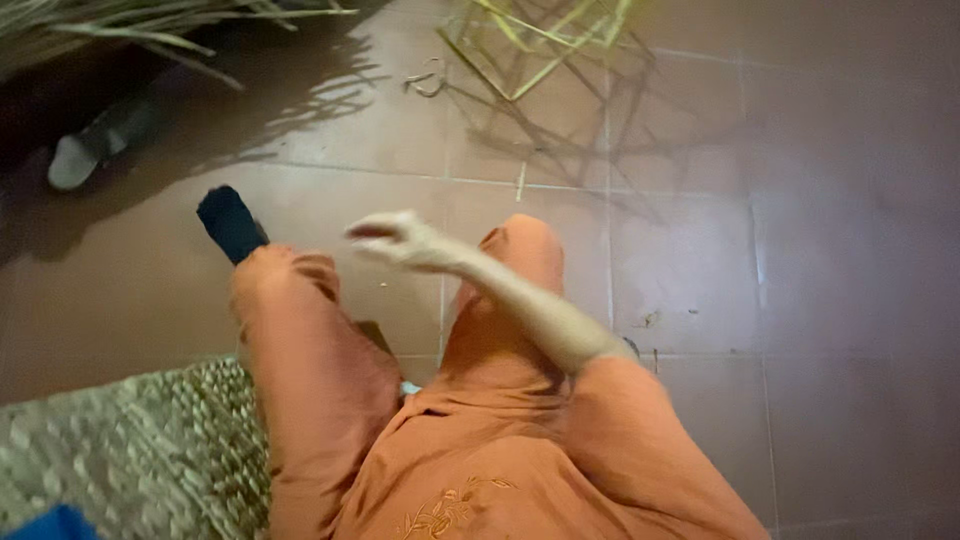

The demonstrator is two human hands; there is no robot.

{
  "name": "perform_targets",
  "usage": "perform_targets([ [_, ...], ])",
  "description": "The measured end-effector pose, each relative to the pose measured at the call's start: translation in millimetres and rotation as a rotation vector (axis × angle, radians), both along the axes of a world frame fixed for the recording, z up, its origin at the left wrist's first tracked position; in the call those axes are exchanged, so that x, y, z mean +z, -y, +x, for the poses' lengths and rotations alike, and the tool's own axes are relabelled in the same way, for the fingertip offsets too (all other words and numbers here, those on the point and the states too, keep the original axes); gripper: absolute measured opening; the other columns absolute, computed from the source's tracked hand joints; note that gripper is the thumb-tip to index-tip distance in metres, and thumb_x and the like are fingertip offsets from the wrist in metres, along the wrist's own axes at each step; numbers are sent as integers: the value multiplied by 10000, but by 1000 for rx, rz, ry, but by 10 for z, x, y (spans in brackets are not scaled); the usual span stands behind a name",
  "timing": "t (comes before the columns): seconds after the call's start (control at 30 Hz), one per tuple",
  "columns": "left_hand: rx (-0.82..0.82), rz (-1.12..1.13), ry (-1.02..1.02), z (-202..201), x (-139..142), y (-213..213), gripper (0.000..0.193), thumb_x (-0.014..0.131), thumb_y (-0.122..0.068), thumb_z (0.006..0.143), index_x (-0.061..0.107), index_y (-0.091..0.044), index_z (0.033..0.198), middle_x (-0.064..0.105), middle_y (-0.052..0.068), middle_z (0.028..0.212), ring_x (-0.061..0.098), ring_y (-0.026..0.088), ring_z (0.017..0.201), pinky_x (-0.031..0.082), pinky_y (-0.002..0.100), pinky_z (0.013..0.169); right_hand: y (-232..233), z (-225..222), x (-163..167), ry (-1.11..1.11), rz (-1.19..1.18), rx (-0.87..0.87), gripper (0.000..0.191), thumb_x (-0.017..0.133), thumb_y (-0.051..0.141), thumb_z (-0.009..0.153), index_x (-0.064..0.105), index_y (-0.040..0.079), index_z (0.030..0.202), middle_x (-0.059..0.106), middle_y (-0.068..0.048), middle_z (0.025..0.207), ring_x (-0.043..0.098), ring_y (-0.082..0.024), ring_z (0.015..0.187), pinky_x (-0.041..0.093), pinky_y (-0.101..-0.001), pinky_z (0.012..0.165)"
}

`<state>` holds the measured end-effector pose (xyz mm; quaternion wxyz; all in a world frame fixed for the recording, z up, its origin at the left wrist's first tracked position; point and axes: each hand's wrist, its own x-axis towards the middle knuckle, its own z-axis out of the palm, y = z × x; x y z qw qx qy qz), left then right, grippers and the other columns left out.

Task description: The person sits on the floor and wipes a woven water-hyacinth basket with a blue cloth, then works on a yellow bamboo frame, tying and securing thin bamboo strips across the frame joints by hand to build up the basket structure.

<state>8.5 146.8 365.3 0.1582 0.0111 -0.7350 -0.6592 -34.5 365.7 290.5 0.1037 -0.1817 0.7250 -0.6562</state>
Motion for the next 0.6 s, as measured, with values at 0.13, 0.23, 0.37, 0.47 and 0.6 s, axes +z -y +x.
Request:
perform_targets([
  [0.13,31,-220,-260,720,630,-145,201,523,44,1059,586,34,1250,681,156,1218,675,214,1160,551,323,1022,-1508,301,-156,208,-60,-482,295,625,245,1009,704,50,1217,778,-75,1004,733,-129,852,611,-286,765],
  [0.23,-106,-286,-331,981,886,-204,193,525,50,1057,600,38,1234,690,158,1205,682,214,1154,554,322,1018,-2012,532,-301,203,-121,-799,278,631,241,1018,712,45,1198,766,-54,947,696,-105,802,574,-261,730],
  [0.37,-500,-279,-124,612,638,-721,185,528,58,1053,618,43,1213,703,161,1188,690,214,1146,557,320,1013,-2119,835,-483,207,-172,-928,264,640,231,1019,723,25,1163,750,-47,925,687,-95,799,570,-260,735],
  [0.47,-809,-54,58,25,187,-1369,177,520,49,1077,641,48,1205,717,160,1124,692,200,1063,555,321,965,-2151,1018,-582,185,-288,-1025,264,648,243,1036,725,34,1177,745,-53,933,688,-100,820,573,-266,766],
  [0.6,-921,76,317,-641,-278,-2006,174,533,-25,1059,647,31,1177,727,115,1034,725,179,952,601,319,901,-2419,1025,-747,297,-249,-984,259,653,262,1017,710,81,1193,752,-31,946,702,-95,818,578,-262,733],
])
